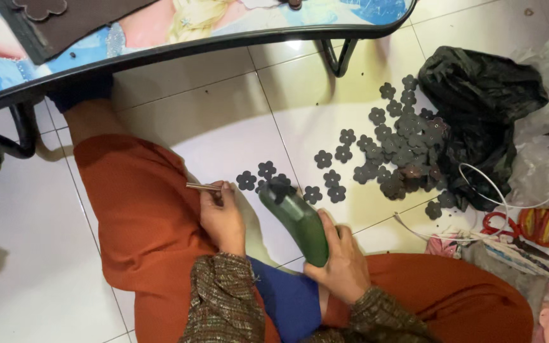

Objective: The person sits on the floor and repeatedly picks up small, dark, flower-shaped cutouts. They use a metal rod to press or punch the center of each cutout while holding a green shoe last in their other hand. The person arranges the cutouts on the floor and continues the process.

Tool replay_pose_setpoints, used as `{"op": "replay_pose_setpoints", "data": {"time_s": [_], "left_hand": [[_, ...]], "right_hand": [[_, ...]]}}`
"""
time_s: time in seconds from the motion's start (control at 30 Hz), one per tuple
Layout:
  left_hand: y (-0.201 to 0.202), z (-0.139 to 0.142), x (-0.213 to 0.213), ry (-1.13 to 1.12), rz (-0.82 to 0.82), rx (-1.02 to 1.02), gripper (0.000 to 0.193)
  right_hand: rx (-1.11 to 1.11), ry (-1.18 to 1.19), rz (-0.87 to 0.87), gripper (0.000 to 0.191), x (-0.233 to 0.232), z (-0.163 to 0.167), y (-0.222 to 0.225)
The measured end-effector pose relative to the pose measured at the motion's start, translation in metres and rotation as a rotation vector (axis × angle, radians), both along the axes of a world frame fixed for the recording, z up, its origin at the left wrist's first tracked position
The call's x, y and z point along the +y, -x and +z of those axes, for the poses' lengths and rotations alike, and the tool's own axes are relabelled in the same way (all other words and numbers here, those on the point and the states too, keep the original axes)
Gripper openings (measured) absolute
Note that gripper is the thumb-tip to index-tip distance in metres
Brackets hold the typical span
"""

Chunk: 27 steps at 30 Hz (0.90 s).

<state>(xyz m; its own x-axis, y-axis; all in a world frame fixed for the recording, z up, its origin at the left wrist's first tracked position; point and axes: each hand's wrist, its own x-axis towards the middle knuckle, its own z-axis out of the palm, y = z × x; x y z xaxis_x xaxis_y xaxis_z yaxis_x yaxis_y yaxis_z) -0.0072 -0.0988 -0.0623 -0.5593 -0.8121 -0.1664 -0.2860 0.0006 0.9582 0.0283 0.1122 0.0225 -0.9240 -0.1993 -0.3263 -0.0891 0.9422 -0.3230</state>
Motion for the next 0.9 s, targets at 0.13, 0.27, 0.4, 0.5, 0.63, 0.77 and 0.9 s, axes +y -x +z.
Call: {"op": "replay_pose_setpoints", "data": {"time_s": [0.13,0.27,0.4,0.5,0.63,0.77,0.9], "left_hand": [[0.001,0.003,0.0,0.005,-0.015,-0.021,0.017],[0.001,0.002,0.0,0.039,0.016,-0.065,0.02],[0.0,0.002,-0.001,0.0,0.009,-0.108,0.02],[-0.001,0.004,0.001,0.01,-0.002,-0.126,0.02],[-0.001,0.007,0.004,0.045,-0.024,-0.154,0.02],[0.002,0.009,0.006,0.088,-0.07,-0.08,0.019],[0.004,0.009,0.006,0.116,-0.096,-0.184,0.02]], "right_hand": [[0.079,0.269,-0.022,0.109,-0.004,0.003,-0.004],[0.336,0.394,0.047,0.109,-0.021,0.002,-0.006],[0.202,0.18,0.022,0.109,-0.035,-0.006,0.007],[0.037,0.127,-0.001,0.109,-0.032,-0.009,0.011],[0.168,0.317,-0.036,0.111,-0.021,-0.006,0.012],[0.269,0.279,-0.154,0.111,-0.012,0.002,0.014],[0.352,0.263,-0.104,0.11,-0.009,0.0,0.015]]}}
